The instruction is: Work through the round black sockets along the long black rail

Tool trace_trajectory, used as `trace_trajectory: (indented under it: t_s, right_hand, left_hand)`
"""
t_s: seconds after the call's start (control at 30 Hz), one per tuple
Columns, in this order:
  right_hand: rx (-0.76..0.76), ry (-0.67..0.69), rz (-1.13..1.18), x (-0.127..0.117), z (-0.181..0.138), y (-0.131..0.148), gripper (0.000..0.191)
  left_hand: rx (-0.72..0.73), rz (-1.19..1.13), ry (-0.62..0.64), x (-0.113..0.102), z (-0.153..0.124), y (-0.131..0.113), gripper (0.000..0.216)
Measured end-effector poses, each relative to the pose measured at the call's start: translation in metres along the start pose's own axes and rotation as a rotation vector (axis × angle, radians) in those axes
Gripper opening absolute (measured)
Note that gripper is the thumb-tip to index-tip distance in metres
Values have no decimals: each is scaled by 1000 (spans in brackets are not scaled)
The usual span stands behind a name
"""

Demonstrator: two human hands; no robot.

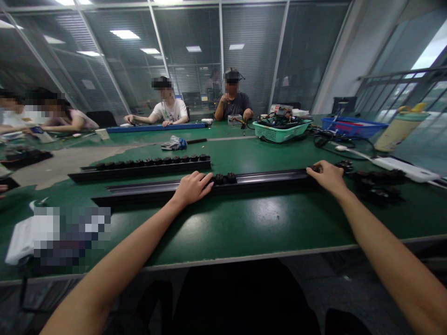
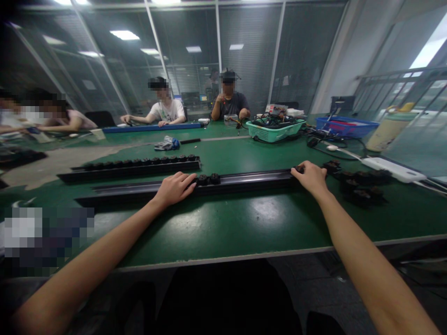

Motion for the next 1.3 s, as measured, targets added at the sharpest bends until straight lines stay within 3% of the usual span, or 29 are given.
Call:
trace_trajectory:
  t_s: [0.77,1.3]
  right_hand:
    - [7,-42,-27,5,6,-14,38]
    - [50,-1,-149,-5,3,-14,33]
  left_hand:
    - [4,26,1,-1,0,0,49]
    - [-4,0,16,-1,0,1,50]
Point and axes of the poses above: each hand's wrist, its own z-axis towards the middle knuckle, its own x-axis out of the palm, y = z × x, the point moved 6 cm from there along z, towards the middle knuckle, and after that the axes turned 5 degrees about x, right-handed, at the moved point
